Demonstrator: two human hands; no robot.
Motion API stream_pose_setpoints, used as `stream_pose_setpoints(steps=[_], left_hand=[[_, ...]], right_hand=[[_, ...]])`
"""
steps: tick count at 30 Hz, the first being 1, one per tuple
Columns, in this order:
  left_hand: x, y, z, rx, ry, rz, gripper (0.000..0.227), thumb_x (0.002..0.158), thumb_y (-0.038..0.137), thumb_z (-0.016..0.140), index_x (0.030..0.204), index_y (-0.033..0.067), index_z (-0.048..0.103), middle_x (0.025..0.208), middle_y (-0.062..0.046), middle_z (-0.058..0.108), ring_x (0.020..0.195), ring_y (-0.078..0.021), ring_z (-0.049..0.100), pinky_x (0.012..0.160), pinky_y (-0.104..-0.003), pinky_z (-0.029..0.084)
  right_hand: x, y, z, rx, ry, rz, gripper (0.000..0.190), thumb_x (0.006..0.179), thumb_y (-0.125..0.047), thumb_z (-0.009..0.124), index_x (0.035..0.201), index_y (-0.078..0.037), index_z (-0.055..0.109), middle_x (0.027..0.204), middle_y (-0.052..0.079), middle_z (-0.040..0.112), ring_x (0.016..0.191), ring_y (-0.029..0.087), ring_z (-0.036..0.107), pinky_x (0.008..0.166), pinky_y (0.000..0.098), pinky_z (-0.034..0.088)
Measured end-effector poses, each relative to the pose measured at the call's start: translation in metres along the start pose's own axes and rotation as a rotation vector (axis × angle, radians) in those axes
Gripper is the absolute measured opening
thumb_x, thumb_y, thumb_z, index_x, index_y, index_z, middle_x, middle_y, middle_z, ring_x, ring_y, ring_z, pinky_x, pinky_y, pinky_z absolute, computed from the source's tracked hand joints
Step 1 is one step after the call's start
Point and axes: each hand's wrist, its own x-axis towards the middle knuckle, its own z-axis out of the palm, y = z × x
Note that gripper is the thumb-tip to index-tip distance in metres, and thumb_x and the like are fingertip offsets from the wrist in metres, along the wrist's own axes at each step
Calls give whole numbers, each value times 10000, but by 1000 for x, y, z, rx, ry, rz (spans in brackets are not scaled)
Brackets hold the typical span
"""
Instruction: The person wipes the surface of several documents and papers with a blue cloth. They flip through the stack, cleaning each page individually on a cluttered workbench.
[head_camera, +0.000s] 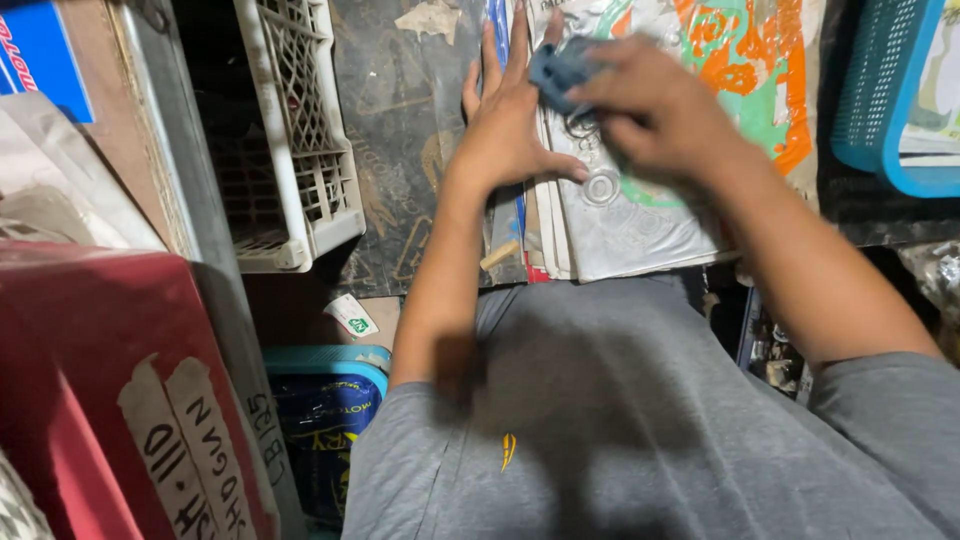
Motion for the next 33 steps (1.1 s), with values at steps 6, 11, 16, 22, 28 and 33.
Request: stream_pose_setpoints(steps=[6, 11, 16, 22, 28, 33], left_hand=[[6, -8, -3, 55, -86, 64, 1655, 494, 744, 1160, 1704, 371, 95, 1777, -67, -44, 1633, -442, -63, 1279, -649, 77], [7, -14, 2, 37, -54, 99, 1023, 905, 928, 305, 1716, 337, 109, 1772, -105, -73, 1632, -492, -64, 1229, -709, 48], [11, 5, -25, -24, -112, 16, 640, 1094, 586, 438, 1654, 283, 367, 1727, -63, 99, 1568, -431, -68, 1161, -732, 3], [13, -1, -20, -59, 88, 49, 468, 1089, 550, 449, 1478, 394, 657, 1683, -3, 204, 1579, -407, 39, 1175, -719, 41], [18, 9, -27, 7, 14, -36, 510, 1006, 409, 774, 1494, 368, 630, 1671, -46, 193, 1542, -368, -19, 1194, -709, 23], [9, 13, -25, 39, 14, -20, 622, 992, 349, 766, 1564, 357, 525, 1698, -59, 171, 1566, -386, -12, 1217, -697, 37]], right_hand=[[-19, 9, 14, -55, -26, -33, 208, 755, 41, 646, 937, 35, 746, 1313, 160, 719, 1400, 406, 537, 1196, 522, 407], [-15, 7, 16, -92, -76, -61, 214, 742, -21, 660, 904, -45, 797, 1294, 90, 739, 1398, 370, 556, 1252, 581, 377], [18, -19, 5, -139, 132, 138, 537, 882, 142, 582, 1417, 103, 561, 1355, 322, 554, 1171, 509, 535, 1009, 527, 443], [-50, -39, 32, -152, -136, 48, 273, 950, -126, 639, 1169, -7, 753, 1383, 101, 680, 1412, 361, 522, 1228, 533, 321], [-6, 0, 18, -211, 62, 126, 260, 1039, 7, 589, 1275, 49, 688, 1455, 251, 615, 1440, 456, 474, 1221, 591, 271], [-22, -42, 30, -202, 75, 175, 379, 954, 32, 584, 1321, 113, 634, 1429, 312, 571, 1326, 503, 497, 1143, 580, 323]])
